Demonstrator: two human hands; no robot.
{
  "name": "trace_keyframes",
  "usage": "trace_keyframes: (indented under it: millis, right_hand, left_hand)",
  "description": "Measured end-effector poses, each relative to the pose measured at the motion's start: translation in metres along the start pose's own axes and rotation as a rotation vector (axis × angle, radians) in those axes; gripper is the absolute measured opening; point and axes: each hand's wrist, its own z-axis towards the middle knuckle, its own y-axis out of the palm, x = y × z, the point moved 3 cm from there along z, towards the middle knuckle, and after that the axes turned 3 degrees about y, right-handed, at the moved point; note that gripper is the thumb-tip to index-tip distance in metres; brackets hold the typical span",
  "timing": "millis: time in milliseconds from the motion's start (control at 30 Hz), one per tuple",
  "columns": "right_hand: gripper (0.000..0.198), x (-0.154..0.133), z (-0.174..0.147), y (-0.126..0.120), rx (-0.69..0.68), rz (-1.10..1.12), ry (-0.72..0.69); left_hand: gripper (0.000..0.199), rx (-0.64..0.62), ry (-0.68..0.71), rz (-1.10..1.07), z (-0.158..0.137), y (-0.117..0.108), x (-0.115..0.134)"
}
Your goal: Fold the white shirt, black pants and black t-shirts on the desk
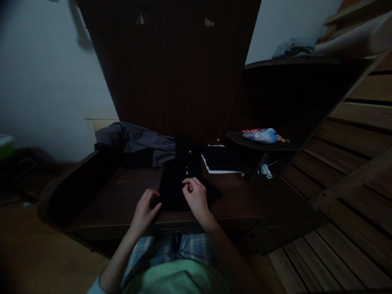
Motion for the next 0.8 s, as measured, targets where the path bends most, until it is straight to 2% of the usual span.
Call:
trace_keyframes:
  millis: [100, 300, 467, 700, 800]
  right_hand:
    - [0.019, -0.0012, 0.0023, 0.0003, 0.009, 0.023, 0.009]
    - [0.019, -0.0038, 0.0054, 0.0003, 0.032, 0.053, 0.020]
    - [0.019, -0.0024, 0.0060, 0.0010, 0.044, 0.067, 0.028]
    - [0.020, -0.0020, 0.0064, 0.0010, 0.036, 0.061, 0.036]
    - [0.020, -0.0029, 0.0078, 0.0006, 0.047, 0.063, 0.036]
  left_hand:
    - [0.010, -0.004, -0.019, -0.010, -0.0004, -0.0003, -0.0001]
    - [0.013, 0.028, -0.031, -0.007, 0.0012, -0.0008, 0.0011]
    - [0.017, 0.033, 0.012, -0.007, 0.0005, -0.0014, 0.0010]
    - [0.001, -0.005, 0.095, 0.009, -0.0035, 0.0001, 0.0028]
    - [0.006, 0.004, 0.100, 0.038, -0.0035, 0.0001, 0.0041]
